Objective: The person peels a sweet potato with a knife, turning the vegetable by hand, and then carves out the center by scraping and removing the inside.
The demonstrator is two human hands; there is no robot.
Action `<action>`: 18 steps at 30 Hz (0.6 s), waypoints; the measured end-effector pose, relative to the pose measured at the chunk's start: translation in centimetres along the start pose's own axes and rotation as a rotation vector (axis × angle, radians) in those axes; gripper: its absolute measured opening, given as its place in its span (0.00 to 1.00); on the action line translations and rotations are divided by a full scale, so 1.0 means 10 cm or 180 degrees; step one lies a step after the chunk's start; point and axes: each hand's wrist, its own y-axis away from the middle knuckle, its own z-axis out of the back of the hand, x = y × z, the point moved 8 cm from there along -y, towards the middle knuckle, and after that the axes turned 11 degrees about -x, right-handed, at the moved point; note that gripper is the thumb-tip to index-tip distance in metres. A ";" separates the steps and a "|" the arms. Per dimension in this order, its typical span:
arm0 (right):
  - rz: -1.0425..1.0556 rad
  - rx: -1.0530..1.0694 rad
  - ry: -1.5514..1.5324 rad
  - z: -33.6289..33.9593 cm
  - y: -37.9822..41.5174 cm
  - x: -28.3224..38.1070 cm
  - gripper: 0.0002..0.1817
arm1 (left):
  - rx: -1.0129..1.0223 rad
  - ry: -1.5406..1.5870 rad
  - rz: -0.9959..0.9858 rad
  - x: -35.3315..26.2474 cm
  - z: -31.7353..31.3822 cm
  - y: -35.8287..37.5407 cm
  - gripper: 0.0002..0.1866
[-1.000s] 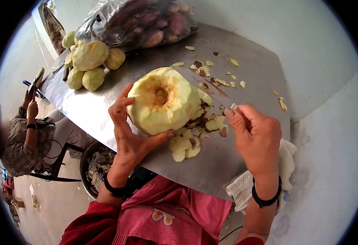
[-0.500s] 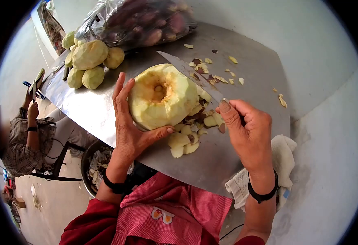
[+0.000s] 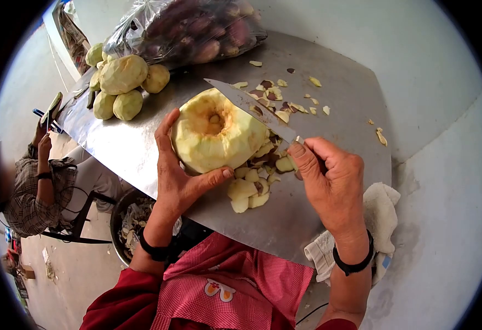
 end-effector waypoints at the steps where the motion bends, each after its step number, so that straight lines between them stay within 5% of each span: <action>1: 0.0037 -0.0004 0.0017 0.00 0.00 -0.01 0.18 | 0.0019 0.0182 0.0146 0.03 -0.01 0.00 0.66; 14: 0.0175 -0.0050 0.0199 -0.07 0.01 -0.01 0.19 | 0.0203 0.0959 0.0429 0.05 -0.03 -0.01 0.65; 16: 0.0144 -0.0059 0.0180 -0.05 -0.01 0.00 0.19 | -0.0357 -0.0521 -0.0956 -0.31 0.13 -0.03 0.62; 18: 0.0104 -0.0079 0.0159 -0.03 -0.03 0.00 0.19 | -0.0330 -0.0886 -0.1172 -0.45 0.09 -0.03 0.57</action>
